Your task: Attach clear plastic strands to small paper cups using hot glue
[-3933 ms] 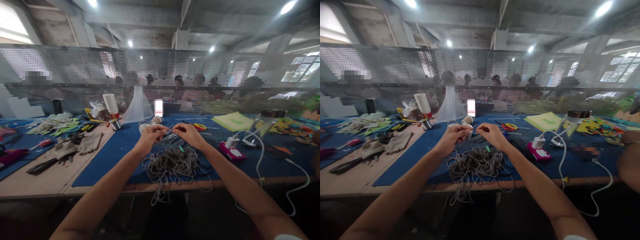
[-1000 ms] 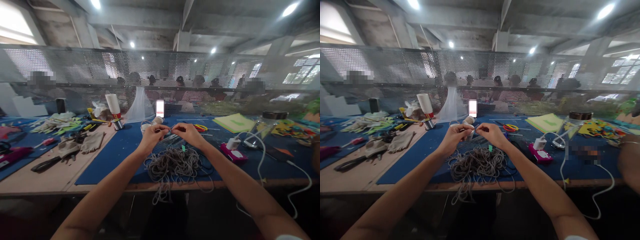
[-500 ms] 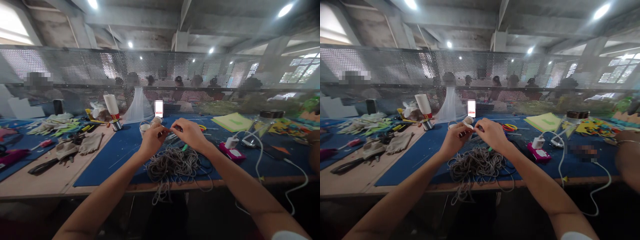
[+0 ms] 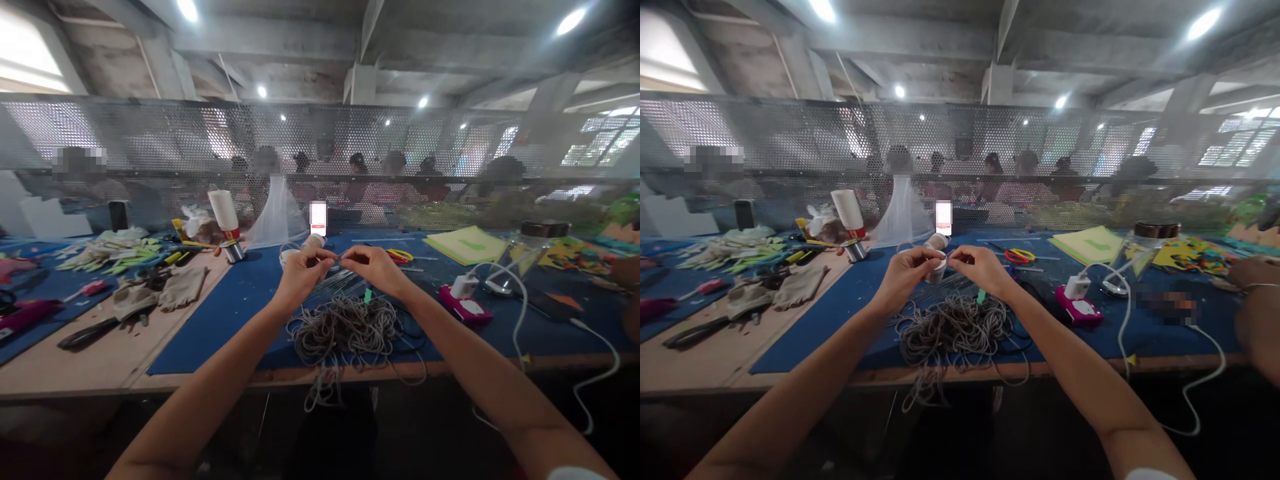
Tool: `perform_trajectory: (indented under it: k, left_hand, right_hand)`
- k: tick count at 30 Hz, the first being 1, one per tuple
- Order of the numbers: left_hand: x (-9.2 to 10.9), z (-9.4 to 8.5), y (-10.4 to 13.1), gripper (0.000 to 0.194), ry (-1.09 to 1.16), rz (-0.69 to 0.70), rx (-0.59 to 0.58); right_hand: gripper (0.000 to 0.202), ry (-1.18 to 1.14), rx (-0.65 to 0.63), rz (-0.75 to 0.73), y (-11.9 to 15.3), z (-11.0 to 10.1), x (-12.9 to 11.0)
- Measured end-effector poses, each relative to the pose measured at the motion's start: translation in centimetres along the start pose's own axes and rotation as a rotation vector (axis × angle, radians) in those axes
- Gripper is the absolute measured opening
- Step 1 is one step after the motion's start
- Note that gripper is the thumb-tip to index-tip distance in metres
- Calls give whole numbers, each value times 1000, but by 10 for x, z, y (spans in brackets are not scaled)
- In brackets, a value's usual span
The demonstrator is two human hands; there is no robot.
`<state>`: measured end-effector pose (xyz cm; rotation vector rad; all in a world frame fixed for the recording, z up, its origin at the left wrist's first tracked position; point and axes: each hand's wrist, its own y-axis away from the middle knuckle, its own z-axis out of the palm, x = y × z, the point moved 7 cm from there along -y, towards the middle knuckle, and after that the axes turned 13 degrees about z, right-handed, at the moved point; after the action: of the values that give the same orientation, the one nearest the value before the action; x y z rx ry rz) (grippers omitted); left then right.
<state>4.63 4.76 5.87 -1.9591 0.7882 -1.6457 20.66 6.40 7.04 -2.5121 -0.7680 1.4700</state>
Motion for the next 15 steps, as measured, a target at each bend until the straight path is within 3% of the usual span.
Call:
perform_trajectory:
  k: [6,11,15]
  left_hand:
    - [9,-4,1,12,-153,106,88]
    - [15,-4,2,15,-220,201,87]
    - [12,-5,1,13,-167,159,85]
  right_hand:
    - [15,283,202,-152,19,10,-19]
    - [18,434,238,-202,28,13,-25]
    - [18,406,265,-185,31,10,-24]
